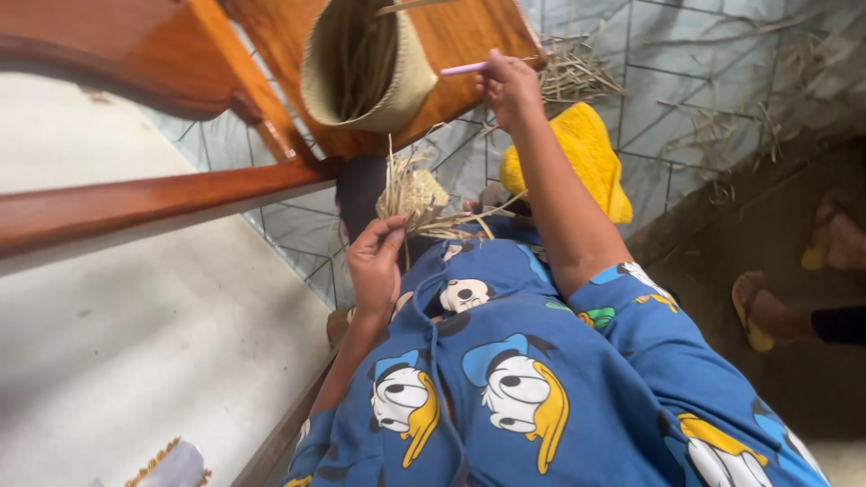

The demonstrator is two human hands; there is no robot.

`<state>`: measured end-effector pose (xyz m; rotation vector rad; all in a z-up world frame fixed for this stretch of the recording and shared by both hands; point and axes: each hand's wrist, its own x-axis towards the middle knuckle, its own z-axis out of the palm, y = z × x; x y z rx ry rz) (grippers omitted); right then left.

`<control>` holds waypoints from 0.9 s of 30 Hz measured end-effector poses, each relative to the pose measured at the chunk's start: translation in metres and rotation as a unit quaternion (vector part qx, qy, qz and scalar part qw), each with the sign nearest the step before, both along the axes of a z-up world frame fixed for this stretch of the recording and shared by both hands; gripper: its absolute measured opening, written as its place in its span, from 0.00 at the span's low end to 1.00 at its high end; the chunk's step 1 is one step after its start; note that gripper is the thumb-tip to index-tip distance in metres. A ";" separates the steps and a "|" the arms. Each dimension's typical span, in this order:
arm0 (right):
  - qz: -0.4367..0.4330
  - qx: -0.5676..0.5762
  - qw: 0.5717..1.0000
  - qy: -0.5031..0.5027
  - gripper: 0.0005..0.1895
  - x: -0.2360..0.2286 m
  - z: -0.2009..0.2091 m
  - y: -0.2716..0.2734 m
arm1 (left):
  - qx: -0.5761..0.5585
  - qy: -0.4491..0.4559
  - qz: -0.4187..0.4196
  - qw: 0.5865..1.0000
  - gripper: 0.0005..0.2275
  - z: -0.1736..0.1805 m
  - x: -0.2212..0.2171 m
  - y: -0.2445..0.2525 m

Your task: Trimming excess straw and finishing the edges of a hand-woven basket.

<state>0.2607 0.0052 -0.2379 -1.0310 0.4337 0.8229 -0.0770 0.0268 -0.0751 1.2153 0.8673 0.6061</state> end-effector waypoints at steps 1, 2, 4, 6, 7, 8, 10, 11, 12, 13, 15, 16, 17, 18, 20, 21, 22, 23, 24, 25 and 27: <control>0.010 0.001 1.000 0.001 0.14 -0.002 0.029 0.003 | 0.001 0.001 0.010 1.000 0.07 0.001 -0.002 0.001; 0.022 -0.061 0.997 0.032 0.09 -0.004 0.058 0.005 | -0.043 0.009 0.025 0.999 0.08 0.002 -0.003 0.002; 0.038 -0.129 0.989 0.066 0.09 -0.005 0.077 0.007 | -0.092 0.021 0.044 0.995 0.10 -0.001 -0.006 0.004; 0.030 -0.115 0.989 0.087 0.09 -0.003 0.058 0.007 | -0.138 -0.018 0.069 0.988 0.10 -0.011 -0.008 0.007; 0.033 -0.122 0.988 0.091 0.09 -0.008 0.063 0.007 | -0.145 -0.014 0.072 0.987 0.10 -0.011 -0.008 0.006; 0.062 -0.116 0.989 0.073 0.10 -0.013 0.069 0.006 | -0.122 0.010 0.084 0.989 0.10 -0.012 -0.008 0.005; 0.096 -0.110 0.988 0.053 0.12 -0.017 0.076 0.010 | -0.098 0.031 0.099 0.990 0.11 0.000 0.000 0.005; 0.154 -0.130 0.979 0.024 0.13 -0.020 0.076 0.011 | -0.039 0.030 0.068 0.996 0.12 0.013 0.004 0.003; 0.211 -0.149 0.966 -0.006 0.14 -0.024 0.075 0.012 | 0.020 0.029 0.037 0.999 0.13 0.026 0.008 0.001; 0.216 -0.150 0.965 -0.003 0.14 -0.028 0.091 0.015 | 0.018 0.032 0.042 0.998 0.13 0.033 0.010 0.000; 0.285 -0.222 0.929 -0.079 0.09 -0.035 0.121 0.019 | 0.012 0.058 -0.006 0.998 0.15 0.044 0.012 -0.005; 0.290 -0.224 0.928 -0.075 0.09 -0.034 0.111 0.015 | 0.008 0.062 -0.002 0.998 0.15 0.045 0.011 -0.006; 0.270 -0.173 0.938 -0.130 0.09 -0.034 0.101 0.009 | 0.019 0.058 -0.017 0.998 0.16 0.047 0.011 -0.007; 0.249 -0.120 0.943 -0.184 0.10 -0.033 0.090 0.002 | 0.030 0.055 -0.032 0.998 0.16 0.048 0.011 -0.008; 0.269 -0.107 0.928 -0.234 0.08 -0.030 0.093 -0.017 | 0.036 0.058 -0.028 0.997 0.16 0.050 0.010 -0.009; 0.286 -0.093 0.909 -0.288 0.10 -0.028 0.095 -0.028 | 0.046 0.057 -0.025 0.997 0.16 0.051 0.011 -0.009; 0.286 -0.095 0.910 -0.284 0.10 -0.033 0.131 -0.038 | 0.043 0.060 -0.027 0.997 0.16 0.052 0.011 -0.009; 0.337 -0.091 0.864 -0.362 0.13 -0.036 0.168 -0.048 | 0.050 0.062 -0.020 0.997 0.15 0.053 0.011 -0.009; 0.385 -0.086 0.809 -0.436 0.17 -0.038 0.205 -0.057 | 0.057 0.064 -0.014 0.996 0.15 0.054 0.012 -0.009; 0.384 -0.087 0.810 -0.435 0.17 -0.042 0.219 -0.067 | 0.056 0.064 -0.015 0.996 0.15 0.054 0.013 -0.009; 0.329 -0.059 0.756 -0.563 0.20 -0.050 0.247 -0.086 | 0.076 0.062 -0.023 0.995 0.15 0.056 0.015 -0.010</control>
